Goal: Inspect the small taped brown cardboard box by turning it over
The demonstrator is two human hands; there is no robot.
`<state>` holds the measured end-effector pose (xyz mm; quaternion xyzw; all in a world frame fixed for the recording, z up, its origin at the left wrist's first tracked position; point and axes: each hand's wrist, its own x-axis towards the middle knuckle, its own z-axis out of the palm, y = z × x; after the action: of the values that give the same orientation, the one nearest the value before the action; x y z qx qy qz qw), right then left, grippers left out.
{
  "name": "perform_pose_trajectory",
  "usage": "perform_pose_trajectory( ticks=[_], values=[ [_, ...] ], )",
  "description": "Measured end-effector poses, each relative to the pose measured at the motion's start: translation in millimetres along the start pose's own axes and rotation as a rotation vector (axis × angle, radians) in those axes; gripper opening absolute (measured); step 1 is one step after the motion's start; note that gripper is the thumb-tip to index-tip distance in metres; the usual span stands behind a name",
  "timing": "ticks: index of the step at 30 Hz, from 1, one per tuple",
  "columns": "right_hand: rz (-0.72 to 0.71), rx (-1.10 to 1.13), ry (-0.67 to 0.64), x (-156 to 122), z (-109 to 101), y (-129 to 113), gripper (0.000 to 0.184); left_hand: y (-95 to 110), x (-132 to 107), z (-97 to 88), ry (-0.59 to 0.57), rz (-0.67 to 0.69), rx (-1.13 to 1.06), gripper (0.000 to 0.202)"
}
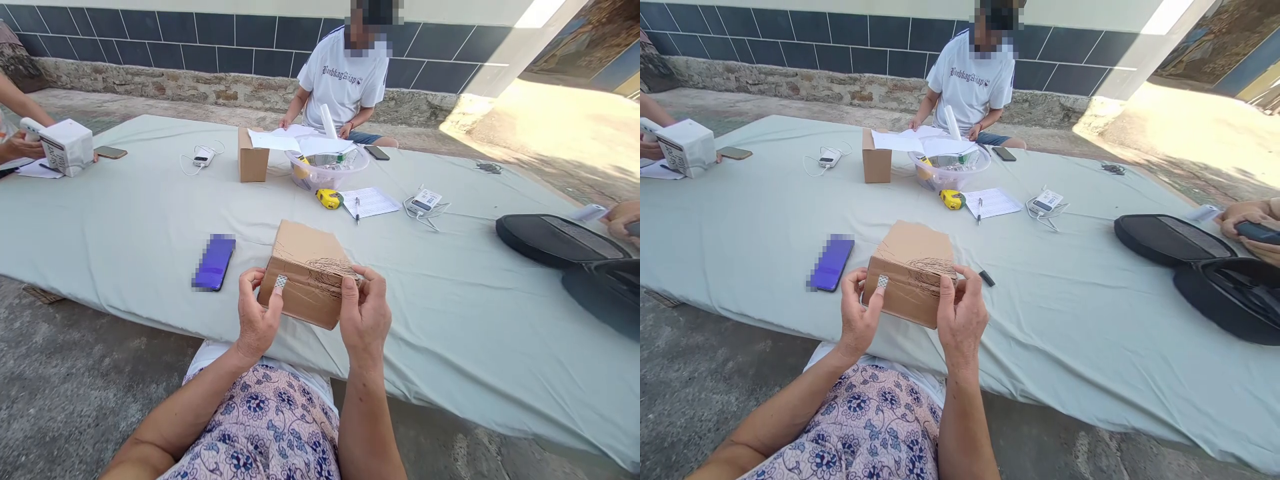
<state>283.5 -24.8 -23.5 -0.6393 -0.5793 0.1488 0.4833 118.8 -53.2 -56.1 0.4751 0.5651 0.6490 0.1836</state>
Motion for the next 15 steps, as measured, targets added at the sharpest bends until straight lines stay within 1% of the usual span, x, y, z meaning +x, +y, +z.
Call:
perform_pose_trajectory(
  ticks=[3,6,8,11,13,15],
  values=[
    [-0.017,0.049,0.013,-4,3,2,0.051,0,1,-2.4,-0.039,-0.01,0.009,0.043],
    [-0.072,0.176,-0.022,-8,6,2,0.045,-1,2,-4.5,-0.054,0.055,0.084,0.064],
    [-0.121,0.284,-0.05,-10,5,-1,0.04,-1,2,-5.4,-0.054,0.108,0.145,0.074],
    [-0.174,0.399,-0.062,-9,3,-6,0.035,0,2,-6.4,-0.077,0.18,0.192,0.08],
    [-0.17,0.429,-0.058,-8,3,-8,0.033,1,3,-7.2,-0.101,0.217,0.203,0.084],
    [-0.158,0.428,-0.057,-7,4,-8,0.035,1,4,-8.2,-0.116,0.223,0.209,0.085]
  ],
)
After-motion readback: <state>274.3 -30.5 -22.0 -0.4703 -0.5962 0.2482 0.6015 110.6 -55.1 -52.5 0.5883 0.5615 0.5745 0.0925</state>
